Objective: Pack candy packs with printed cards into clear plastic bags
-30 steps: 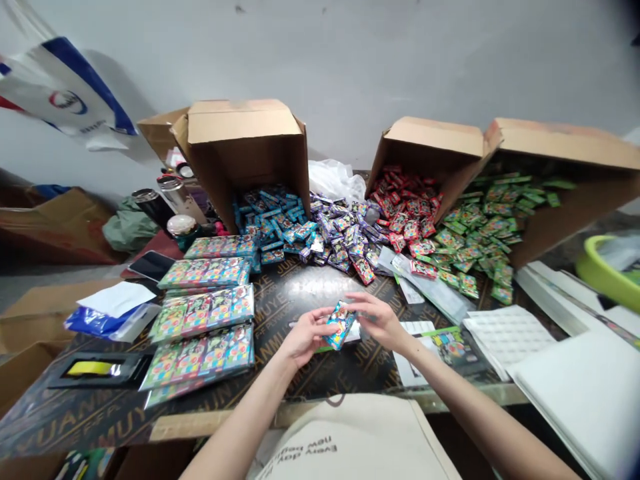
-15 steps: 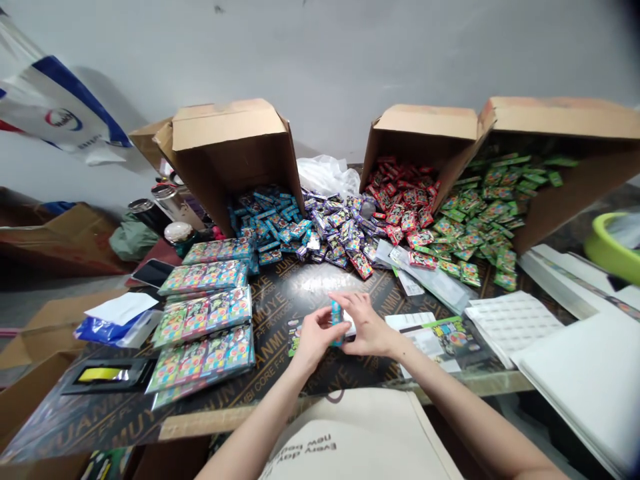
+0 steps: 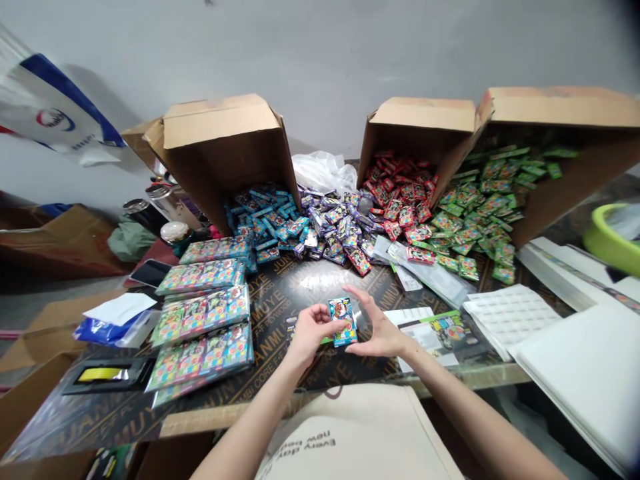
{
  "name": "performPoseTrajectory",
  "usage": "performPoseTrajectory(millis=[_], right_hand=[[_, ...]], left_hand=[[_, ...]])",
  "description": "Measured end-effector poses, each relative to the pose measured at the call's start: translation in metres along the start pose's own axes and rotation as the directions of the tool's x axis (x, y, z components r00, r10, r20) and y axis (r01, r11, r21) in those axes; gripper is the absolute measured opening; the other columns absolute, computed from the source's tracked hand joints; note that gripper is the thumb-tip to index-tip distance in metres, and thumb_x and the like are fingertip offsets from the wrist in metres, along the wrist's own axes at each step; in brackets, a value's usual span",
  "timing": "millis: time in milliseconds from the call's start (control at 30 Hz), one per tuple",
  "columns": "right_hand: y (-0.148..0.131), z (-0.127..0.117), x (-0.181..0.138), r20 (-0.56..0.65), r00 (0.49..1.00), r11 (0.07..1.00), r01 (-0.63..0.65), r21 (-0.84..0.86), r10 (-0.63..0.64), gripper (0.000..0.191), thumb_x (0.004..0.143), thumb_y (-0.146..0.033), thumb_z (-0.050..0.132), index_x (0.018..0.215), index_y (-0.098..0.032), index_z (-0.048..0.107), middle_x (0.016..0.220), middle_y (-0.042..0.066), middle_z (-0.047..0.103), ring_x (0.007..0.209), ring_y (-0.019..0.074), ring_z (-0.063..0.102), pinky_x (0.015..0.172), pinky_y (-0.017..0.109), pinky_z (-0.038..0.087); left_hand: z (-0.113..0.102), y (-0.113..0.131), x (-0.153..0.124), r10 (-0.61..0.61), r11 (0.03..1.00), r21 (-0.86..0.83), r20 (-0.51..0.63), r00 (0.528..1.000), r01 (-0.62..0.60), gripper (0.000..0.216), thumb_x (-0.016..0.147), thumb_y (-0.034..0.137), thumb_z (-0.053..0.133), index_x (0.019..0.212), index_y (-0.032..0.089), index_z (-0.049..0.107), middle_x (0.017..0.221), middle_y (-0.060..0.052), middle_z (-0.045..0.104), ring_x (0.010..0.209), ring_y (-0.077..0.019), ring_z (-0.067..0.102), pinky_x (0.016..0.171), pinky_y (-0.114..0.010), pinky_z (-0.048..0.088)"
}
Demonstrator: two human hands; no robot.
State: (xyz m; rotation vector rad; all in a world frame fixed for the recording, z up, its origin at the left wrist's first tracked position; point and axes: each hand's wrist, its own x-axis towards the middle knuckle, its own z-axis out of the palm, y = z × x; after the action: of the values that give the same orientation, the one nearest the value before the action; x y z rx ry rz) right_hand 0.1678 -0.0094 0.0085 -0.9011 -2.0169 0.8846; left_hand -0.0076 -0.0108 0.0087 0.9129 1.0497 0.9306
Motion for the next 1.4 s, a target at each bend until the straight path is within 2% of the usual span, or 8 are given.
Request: performPoseTrajectory(millis=[200,333,400,500,967,1133,1300,1400], right_hand=[[0.011,-0.011,0.0,-0.023,0.997,0.947,0.059,-0.316,-0.07,0.083,0.055,-0.032,0.068,0.129,-0.023,0.033,0.119,0.007,0.048,0.111,0.0257,0.043,0.1,0.043,0.022],[0.04,-0.023,-0.003,-0.094,0.996,0.878,-0.037,-0.478,-0.009,0.078,0.056,-0.038,0.067,0.126,-0.021,0.037,0.11,0.008,0.054,0.103,0.0264,0.049,0.099,0.047,0.016],[0.053,-0.026,-0.006,-0.071,0.997,0.843,-0.059,-0.534,0.024,0.078,0.058,-0.041,0.067,0.127,-0.02,0.037,0.109,0.009,0.056,0.101,0.0274,0.05,0.099,0.049,0.014],[0.062,-0.027,-0.01,-0.032,0.997,0.813,-0.073,-0.577,0.067,0.079,0.06,-0.041,0.066,0.129,-0.021,0.035,0.11,0.01,0.056,0.103,0.0287,0.049,0.098,0.05,0.012],[0.054,-0.028,-0.005,0.253,0.967,0.942,0.048,-0.333,0.04,0.096,0.058,-0.046,0.071,0.136,-0.022,0.02,0.135,0.014,0.038,0.119,0.0278,0.041,0.102,0.048,0.012],[0.057,-0.007,-0.008,-0.042,0.998,0.934,-0.05,-0.355,0.037,0.104,0.062,-0.051,0.068,0.139,-0.022,0.006,0.131,0.016,0.044,0.123,0.0277,0.037,0.102,0.051,0.011],[0.043,0.01,-0.003,0.069,0.998,0.941,0.034,-0.337,-0.011,0.074,0.081,-0.04,0.052,0.139,-0.026,0.009,0.132,0.011,0.044,0.118,0.0231,0.044,0.104,0.049,0.008],[0.057,-0.008,0.029,-0.109,0.994,0.91,-0.055,-0.41,0.011,0.066,0.082,-0.039,0.05,0.137,-0.026,0.018,0.132,0.009,0.042,0.12,0.0239,0.04,0.103,0.048,0.014]], left_hand=[[-0.014,-0.015,0.014,0.194,0.91,0.368,0.029,0.981,-0.191,0.04,0.069,0.04,0.064,0.098,0.015,0.056,0.081,-0.006,0.063,0.075,-0.0174,0.06,0.071,-0.032,0.048],[-0.031,-0.029,0.023,0.33,0.469,0.811,0.207,0.921,-0.35,0.077,0.055,0.049,0.07,0.122,0.021,0.045,0.126,-0.014,0.046,0.116,-0.0306,0.041,0.099,-0.05,0.026],[-0.037,-0.037,0.025,0.265,0.259,0.888,0.314,0.912,-0.381,0.098,0.045,0.047,0.075,0.13,0.023,0.035,0.125,-0.013,0.045,0.117,-0.0324,0.038,0.101,-0.054,0.016],[-0.042,-0.044,0.024,0.249,0.123,0.911,0.357,0.901,-0.395,0.098,0.053,0.037,0.071,0.136,0.022,0.021,0.116,-0.01,0.05,0.11,-0.0275,0.043,0.102,-0.049,0.017],[-0.046,-0.026,0.018,0.314,0.098,0.894,0.388,0.866,-0.436,0.101,0.054,0.029,0.067,0.138,0.022,0.013,0.112,-0.009,0.044,0.106,-0.0267,0.04,0.092,-0.04,0.029],[-0.052,-0.02,0.019,0.359,0.137,0.927,0.282,0.89,-0.349,0.106,0.053,0.037,0.07,0.139,0.024,0.009,0.114,-0.009,0.044,0.104,-0.0279,0.041,0.088,-0.041,0.031],[-0.054,-0.025,0.018,0.376,0.166,0.932,0.243,0.894,-0.323,0.107,0.053,0.04,0.071,0.139,0.025,0.009,0.113,-0.009,0.044,0.103,-0.0272,0.041,0.087,-0.04,0.032],[-0.054,-0.032,0.018,0.335,0.163,0.937,0.241,0.911,-0.308,0.105,0.053,0.042,0.071,0.138,0.026,0.012,0.113,-0.008,0.044,0.103,-0.0273,0.041,0.087,-0.04,0.032]])
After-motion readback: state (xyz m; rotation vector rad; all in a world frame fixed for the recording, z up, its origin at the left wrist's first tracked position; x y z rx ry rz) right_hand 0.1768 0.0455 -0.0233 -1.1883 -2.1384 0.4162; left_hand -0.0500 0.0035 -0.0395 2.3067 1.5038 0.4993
